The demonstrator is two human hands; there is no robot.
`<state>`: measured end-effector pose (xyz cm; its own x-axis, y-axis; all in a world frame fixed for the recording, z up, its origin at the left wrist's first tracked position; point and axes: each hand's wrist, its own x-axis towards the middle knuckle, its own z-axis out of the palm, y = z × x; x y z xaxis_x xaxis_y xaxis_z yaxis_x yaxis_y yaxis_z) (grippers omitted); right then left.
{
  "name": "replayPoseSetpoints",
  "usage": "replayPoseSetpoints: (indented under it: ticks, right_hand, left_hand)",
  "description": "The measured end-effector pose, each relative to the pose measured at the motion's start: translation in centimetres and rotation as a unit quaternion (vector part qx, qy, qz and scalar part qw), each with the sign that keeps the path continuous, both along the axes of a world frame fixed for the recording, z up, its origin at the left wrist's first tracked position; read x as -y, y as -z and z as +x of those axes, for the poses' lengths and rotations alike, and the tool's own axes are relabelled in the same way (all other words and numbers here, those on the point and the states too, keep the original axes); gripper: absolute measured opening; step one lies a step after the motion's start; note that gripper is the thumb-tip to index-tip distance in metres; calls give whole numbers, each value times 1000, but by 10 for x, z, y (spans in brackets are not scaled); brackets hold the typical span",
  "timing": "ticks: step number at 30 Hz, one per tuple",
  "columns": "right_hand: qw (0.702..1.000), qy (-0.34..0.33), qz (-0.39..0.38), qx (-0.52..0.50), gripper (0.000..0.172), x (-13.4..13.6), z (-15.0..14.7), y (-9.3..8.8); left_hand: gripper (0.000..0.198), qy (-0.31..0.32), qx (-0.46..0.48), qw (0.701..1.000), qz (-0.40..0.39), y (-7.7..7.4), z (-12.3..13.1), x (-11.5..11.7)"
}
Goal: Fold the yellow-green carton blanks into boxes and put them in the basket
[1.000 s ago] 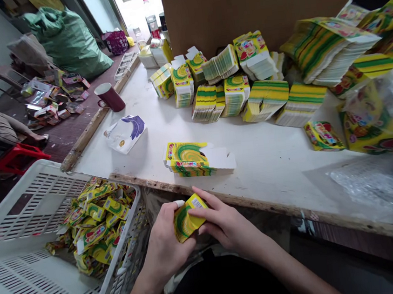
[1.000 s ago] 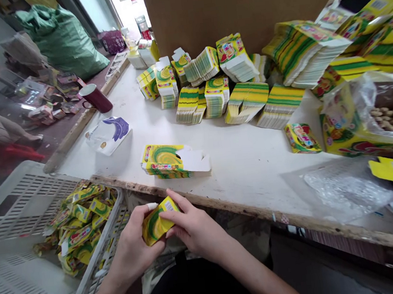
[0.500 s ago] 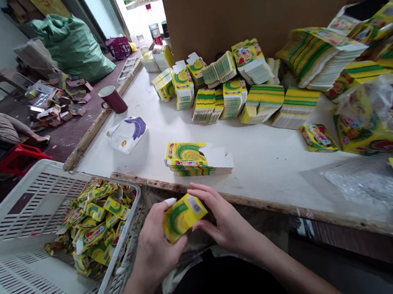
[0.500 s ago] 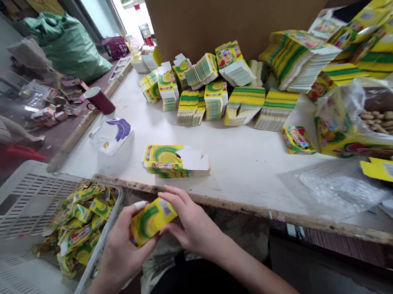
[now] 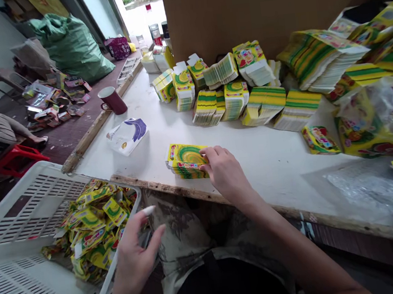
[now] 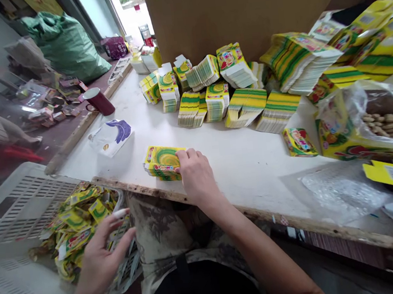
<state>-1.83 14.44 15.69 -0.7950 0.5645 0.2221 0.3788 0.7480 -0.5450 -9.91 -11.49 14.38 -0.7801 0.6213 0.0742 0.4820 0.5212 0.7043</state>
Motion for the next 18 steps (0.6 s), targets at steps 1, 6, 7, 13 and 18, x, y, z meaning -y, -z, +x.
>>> replayPoseSetpoints:
  ticks: [1,6,7,13,18]
  right_hand:
    - [1000,1,-6,-10,25,1,1,-1]
    - [993,1,-70,-98,40,14,17,-14]
    - [986,-24,-115,-121,41,21,23,-15]
    - [831,-165,-504,-168,49,76,52,-8]
    - [826,-113,-528,-162,50,82,52,0]
  left_hand:
    - [36,37,38,999,5,3,7,-9]
    - [54,139,310,926,166,8,30,-49]
    - [61,133,354,892,247,7,34,-57]
    - [54,-58,404,714,569,-25,49,-109]
    - [64,-93,379,752,532,-25,50,-115]
